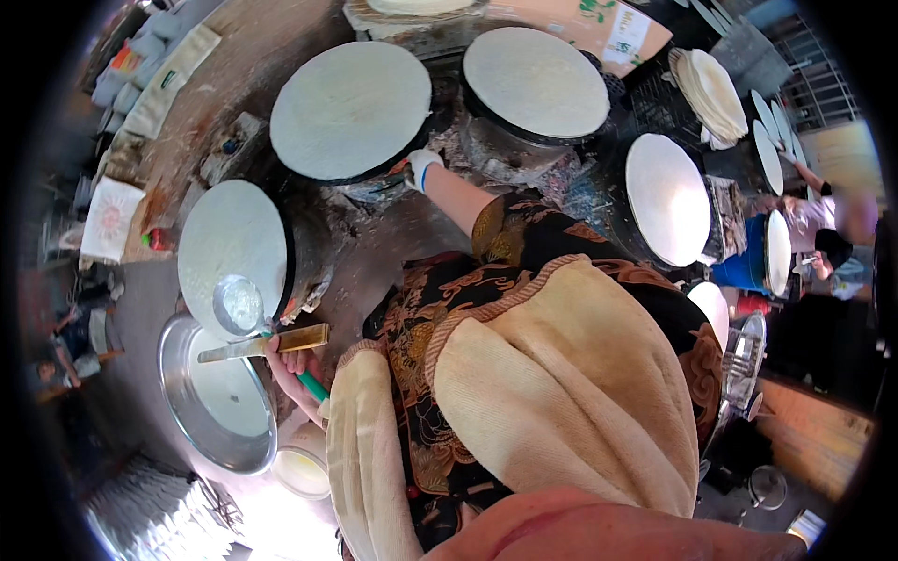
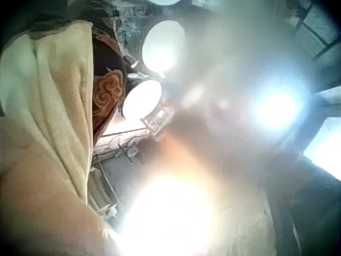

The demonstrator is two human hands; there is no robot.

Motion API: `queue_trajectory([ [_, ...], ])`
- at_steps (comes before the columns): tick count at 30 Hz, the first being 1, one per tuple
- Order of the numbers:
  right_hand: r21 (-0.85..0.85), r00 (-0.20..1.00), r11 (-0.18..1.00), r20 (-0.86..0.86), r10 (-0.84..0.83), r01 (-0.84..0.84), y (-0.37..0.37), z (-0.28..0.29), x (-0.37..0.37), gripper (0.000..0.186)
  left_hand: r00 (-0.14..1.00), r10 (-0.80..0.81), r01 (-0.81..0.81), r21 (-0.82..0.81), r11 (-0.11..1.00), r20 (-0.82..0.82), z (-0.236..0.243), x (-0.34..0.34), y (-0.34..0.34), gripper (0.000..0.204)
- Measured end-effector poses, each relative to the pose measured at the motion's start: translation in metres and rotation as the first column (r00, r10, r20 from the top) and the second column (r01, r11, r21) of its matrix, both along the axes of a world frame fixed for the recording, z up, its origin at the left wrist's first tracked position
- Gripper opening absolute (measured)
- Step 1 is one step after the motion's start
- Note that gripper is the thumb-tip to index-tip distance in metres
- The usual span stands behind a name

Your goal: The person ladles batter onto a hot griddle and spreads it into a thin circle using a wooden tool. They then flip the crepe and stack it with others. The process is repeated continuously in a commercial kitchen setting.

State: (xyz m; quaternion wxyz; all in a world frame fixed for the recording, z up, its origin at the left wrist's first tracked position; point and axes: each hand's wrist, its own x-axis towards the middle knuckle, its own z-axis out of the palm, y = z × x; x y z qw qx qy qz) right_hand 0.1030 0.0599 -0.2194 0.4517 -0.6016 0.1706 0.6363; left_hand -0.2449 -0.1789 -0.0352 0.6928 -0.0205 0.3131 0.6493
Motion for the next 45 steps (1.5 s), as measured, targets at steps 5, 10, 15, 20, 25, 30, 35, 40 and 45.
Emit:
queue_trajectory([
  [5,0.099,0.995,0.991,0.020,-0.096,0.094,-0.038,-0.057,0.046,0.011,0.999,-0.046,0.046,0.029,0.999,0.003,0.002,0.018,0.010,0.026],
  [10,0.366,0.886,0.821,-0.018,-0.464,0.437,-0.042,-0.053,0.141,0.006,0.998,-0.040,0.040,0.011,0.999,-0.041,0.007,0.031,0.016,0.017],
  [15,0.242,0.752,0.725,-0.370,-0.545,0.644,-0.038,-0.029,0.197,0.012,0.997,-0.077,0.077,0.007,0.997,0.010,0.006,0.038,0.017,0.016],
  [20,0.324,0.874,0.812,-0.175,-0.453,0.486,-0.068,-0.042,0.222,0.007,0.987,-0.160,0.160,0.005,0.987,0.019,0.011,0.049,0.021,0.019],
  [25,0.310,0.923,0.873,-0.206,-0.326,0.378,-0.060,-0.045,0.236,0.001,0.983,-0.170,0.172,0.016,0.985,-0.070,-0.005,0.044,0.026,0.020],
  [30,0.050,0.764,0.945,0.604,0.229,-0.323,-0.096,-0.100,0.263,0.009,0.945,-0.247,0.239,-0.063,0.969,-0.216,0.013,0.078,0.049,0.022],
  [35,-0.019,0.685,0.987,0.718,0.127,-0.162,-0.227,-0.068,0.248,0.018,0.942,-0.323,0.325,0.000,0.946,-0.092,0.006,0.073,0.055,0.021],
  [40,0.185,0.534,0.708,0.535,-0.654,0.682,-0.370,-0.100,0.296,0.023,0.937,-0.298,0.279,-0.119,0.953,-0.185,0.013,0.094,0.057,0.021],
  [45,0.118,0.121,0.251,0.634,-0.764,0.961,-0.435,-0.045,0.321,0.036,0.918,-0.375,0.368,-0.078,0.927,-0.129,0.025,0.104,0.061,0.010],
])
